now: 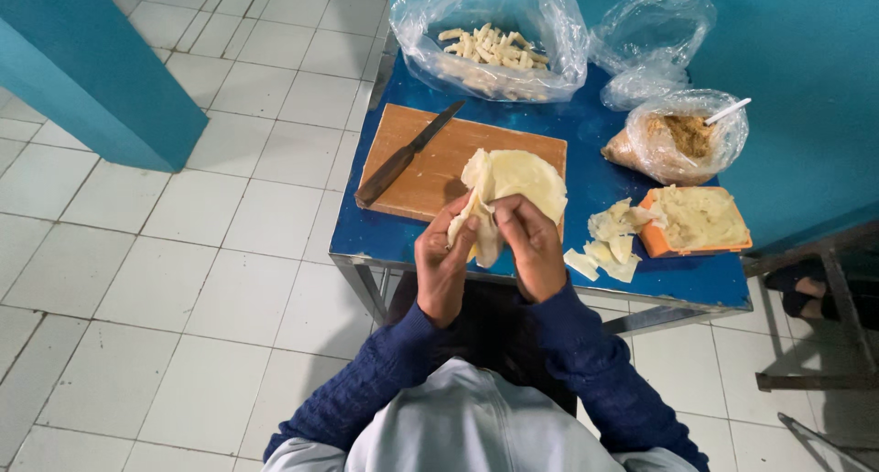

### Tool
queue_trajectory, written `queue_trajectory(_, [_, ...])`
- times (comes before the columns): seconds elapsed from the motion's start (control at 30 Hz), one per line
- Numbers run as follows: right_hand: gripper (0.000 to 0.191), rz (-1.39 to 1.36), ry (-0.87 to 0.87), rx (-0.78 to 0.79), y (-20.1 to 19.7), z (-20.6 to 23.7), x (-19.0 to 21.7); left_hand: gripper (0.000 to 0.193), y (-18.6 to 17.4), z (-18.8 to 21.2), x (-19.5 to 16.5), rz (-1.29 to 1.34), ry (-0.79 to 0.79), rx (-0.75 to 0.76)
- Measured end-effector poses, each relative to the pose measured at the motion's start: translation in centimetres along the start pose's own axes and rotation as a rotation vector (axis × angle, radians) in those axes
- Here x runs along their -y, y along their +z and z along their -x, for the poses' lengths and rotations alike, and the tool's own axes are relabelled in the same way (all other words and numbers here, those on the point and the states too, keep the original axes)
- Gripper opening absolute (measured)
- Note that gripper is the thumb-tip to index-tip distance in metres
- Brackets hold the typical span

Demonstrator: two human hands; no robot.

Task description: The person sits at a table assembling filled pastries. They stack thin round dough sheets, spoon brown filling from a plastic bag onto the dough, fold the stacked rounds over into half-moon shapes, and set the folded pastries beside a block of dough on the table.

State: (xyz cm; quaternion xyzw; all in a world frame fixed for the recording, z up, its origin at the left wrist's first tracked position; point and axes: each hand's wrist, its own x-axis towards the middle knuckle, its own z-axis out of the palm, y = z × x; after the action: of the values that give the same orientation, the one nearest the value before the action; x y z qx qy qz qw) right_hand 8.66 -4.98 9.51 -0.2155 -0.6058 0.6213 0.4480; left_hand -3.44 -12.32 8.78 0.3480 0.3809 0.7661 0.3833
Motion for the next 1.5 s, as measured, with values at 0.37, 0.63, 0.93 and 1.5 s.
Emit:
queue_trajectory(0.37, [0.015,0.172,-0.093,-0.102,1.1,-0.1,1.8,0.031,0.3,0.9,0.7,-0.365,0.181,-0.042])
queue_trajectory(0.63, [0.017,0.151,0.008,-0.010,0.5,0.3,2.8,0.026,-0.2,1.4,-0.2,-0.099,0.192,0.071])
queue_trajectory(0.93, [0.014,0.409,-0.048,0.022,0.2,1.5,3.0,0.013,-0.2,1.1,0.0,0.097,0.019,0.067])
queue_trajectory(1.5, [0.020,0.209,0.083,0.080,0.8,1.5,3.0,0.012,-1.1,1.6,0.7,-0.124,0.111,0.071])
